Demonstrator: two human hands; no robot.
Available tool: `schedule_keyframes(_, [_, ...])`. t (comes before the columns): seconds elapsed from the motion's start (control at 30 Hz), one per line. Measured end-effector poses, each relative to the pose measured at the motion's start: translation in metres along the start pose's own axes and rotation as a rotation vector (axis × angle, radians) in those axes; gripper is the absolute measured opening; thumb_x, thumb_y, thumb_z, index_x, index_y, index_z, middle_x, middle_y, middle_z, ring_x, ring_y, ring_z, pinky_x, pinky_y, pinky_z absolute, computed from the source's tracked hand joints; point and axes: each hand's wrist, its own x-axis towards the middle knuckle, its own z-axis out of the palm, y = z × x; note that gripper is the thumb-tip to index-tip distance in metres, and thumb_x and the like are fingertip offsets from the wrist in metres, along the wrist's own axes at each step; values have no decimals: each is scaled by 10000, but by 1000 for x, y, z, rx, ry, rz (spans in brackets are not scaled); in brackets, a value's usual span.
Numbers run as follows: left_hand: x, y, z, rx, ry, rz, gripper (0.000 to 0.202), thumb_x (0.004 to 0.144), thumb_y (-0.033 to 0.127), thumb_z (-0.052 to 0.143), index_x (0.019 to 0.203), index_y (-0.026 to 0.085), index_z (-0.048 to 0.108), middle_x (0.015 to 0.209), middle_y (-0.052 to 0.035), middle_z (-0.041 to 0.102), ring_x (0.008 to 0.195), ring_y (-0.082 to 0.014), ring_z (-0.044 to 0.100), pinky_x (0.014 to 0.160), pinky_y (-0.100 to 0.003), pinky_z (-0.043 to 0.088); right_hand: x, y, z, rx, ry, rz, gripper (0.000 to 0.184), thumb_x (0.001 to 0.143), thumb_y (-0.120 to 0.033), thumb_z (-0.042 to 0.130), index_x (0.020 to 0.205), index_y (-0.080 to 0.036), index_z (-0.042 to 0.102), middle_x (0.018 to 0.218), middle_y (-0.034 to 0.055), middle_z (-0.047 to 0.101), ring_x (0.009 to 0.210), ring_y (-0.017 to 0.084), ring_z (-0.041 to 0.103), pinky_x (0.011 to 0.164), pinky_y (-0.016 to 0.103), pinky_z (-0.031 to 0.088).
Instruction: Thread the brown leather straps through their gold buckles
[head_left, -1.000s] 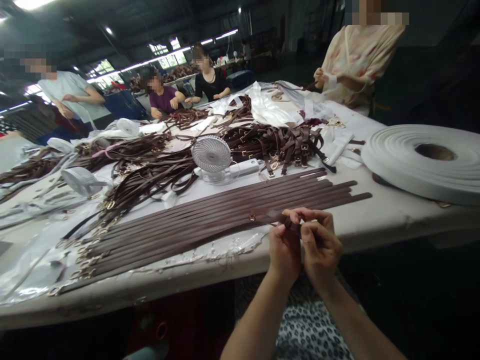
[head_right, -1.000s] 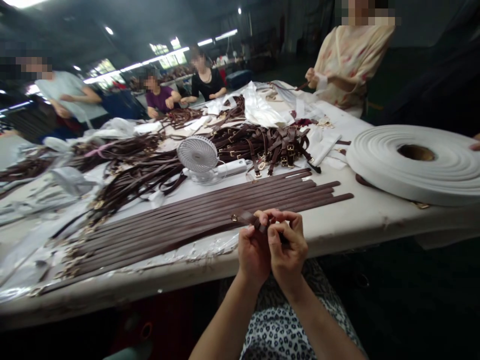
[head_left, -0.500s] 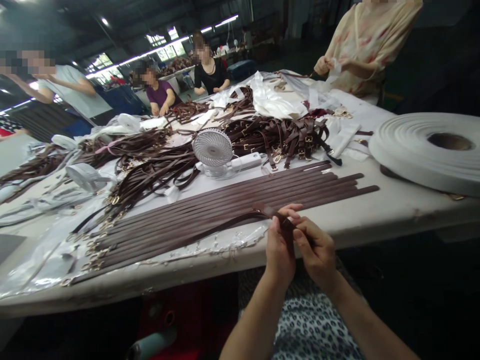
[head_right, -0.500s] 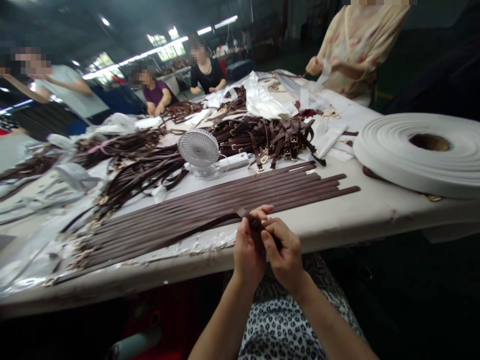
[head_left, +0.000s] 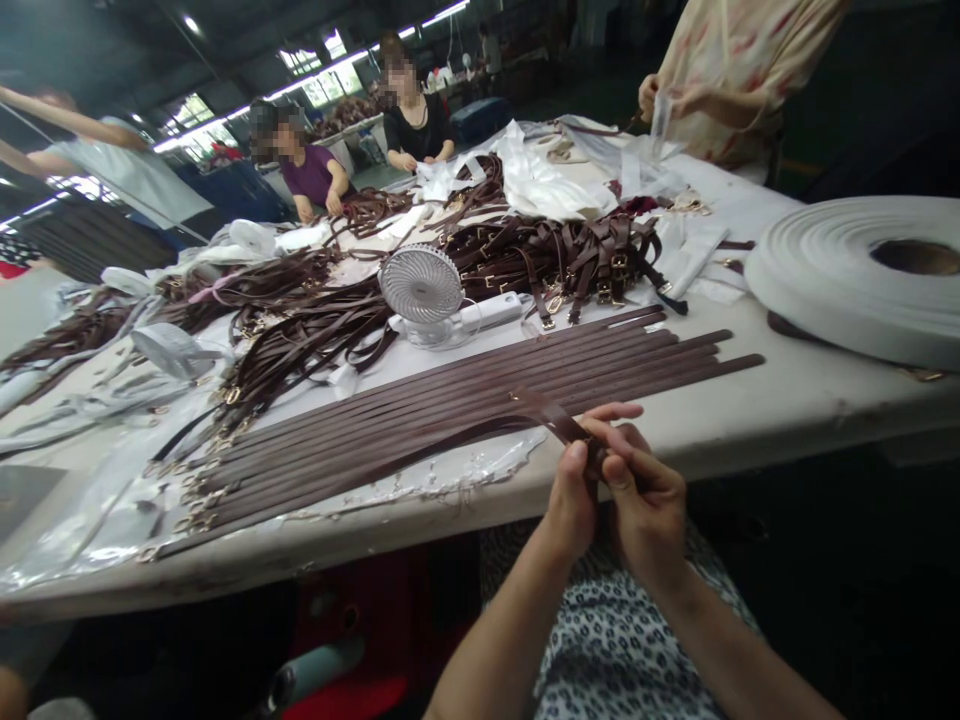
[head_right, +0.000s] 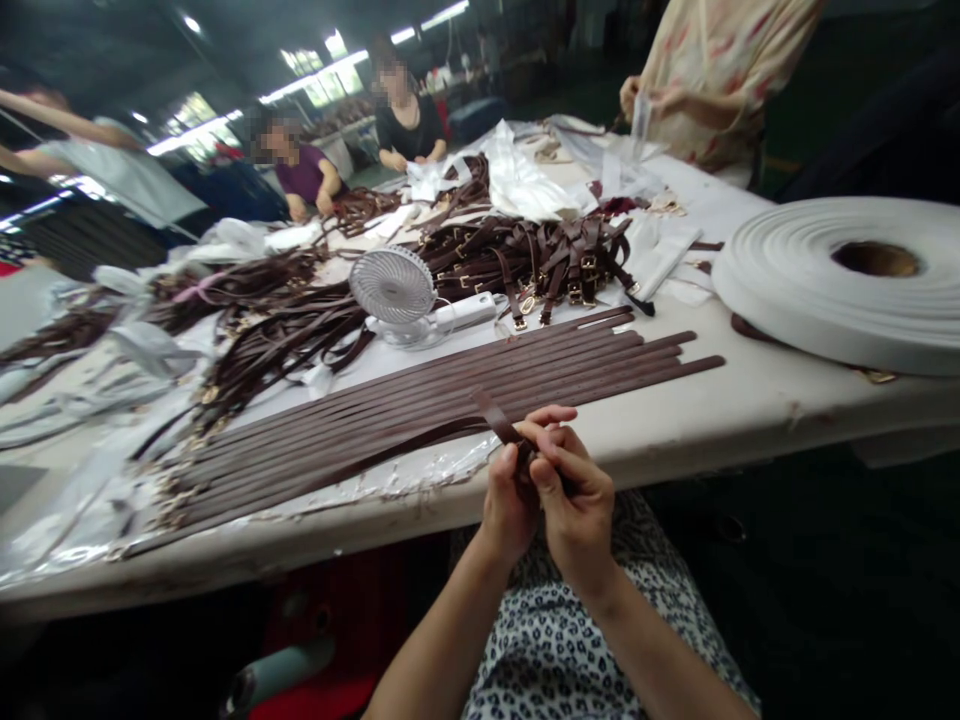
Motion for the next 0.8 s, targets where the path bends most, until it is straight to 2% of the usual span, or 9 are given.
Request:
schedule_keyframes(0.07, [-2,0,-2,13,-6,4,401,979,492,409,955,204,686,1314,-87,633,1127,-272,573,1008,-365,453,1,1,-3,-18,-15,25,194,946,-342,682,1105,-288,779,1148,66,727,1099,260,664,941,379,559])
schedule_keyframes(0.13, [-4,2,-4,41,-19,10,420,969,522,435,1070,206,693,1333,-95,632,1207,-289,556,1067,-375,432,1,3,-6,10,-59,44,133,947,-335,680,973,-267,791,1120,64,721,1058,247,664,923,356,548])
schedule_keyframes(0.23, [-6,6,-7,65,-6,-20,501,966,552,423,1187,185,684,1331,-124,644,1278,-316,541,1124,-402,403,3,7,-12,72,-110,65,216,945,-348,680,776,-230,746,1036,54,679,985,222,645,852,316,535])
schedule_keyframes(0.4, [-5,6,-13,100,80,1,401,974,481,440,982,189,715,1259,-118,654,1197,-303,580,1034,-375,462,9,2,-19,14,-227,37,201,953,-335,660,808,-218,736,1005,63,627,991,226,616,838,322,521])
schedule_keyframes(0.47, [-5,5,-13,90,115,17,390,994,459,410,992,199,700,1227,-111,652,1178,-288,580,999,-359,477,9,-1,-19,-32,-282,7,270,971,-322,623,742,-203,703,1040,80,644,1024,237,621,853,330,524])
schedule_keyframes(0.53, [-5,2,-12,77,109,24,398,1009,452,374,1015,200,682,1187,-111,656,1187,-279,566,1034,-369,461,7,-2,-19,-69,-263,-9,314,984,-320,595,709,-200,689,1030,84,681,1002,236,648,834,327,542])
schedule_keyframes(0.67, [-8,-7,-7,70,-4,47,405,1023,457,316,1020,195,625,1149,-104,634,1251,-283,517,1141,-440,385,-1,5,-18,-166,-59,-64,180,949,-321,648,1008,-222,786,1154,84,749,1097,274,686,959,391,564])
schedule_keyframes(0.73, [-9,-12,-5,88,-23,105,381,1022,435,305,1003,195,601,1113,-96,610,1250,-281,503,1158,-460,363,-3,8,-19,-208,-23,-85,213,934,-310,665,1093,-240,788,1218,74,743,1187,295,663,1054,434,530])
schedule_keyframes(0.8, [-10,-15,-5,112,-30,159,365,1016,418,301,970,193,585,1055,-92,590,1224,-278,500,1178,-479,335,-6,10,-20,-203,-30,-70,208,930,-301,669,1092,-260,794,1215,55,748,1195,296,665,1072,442,527])
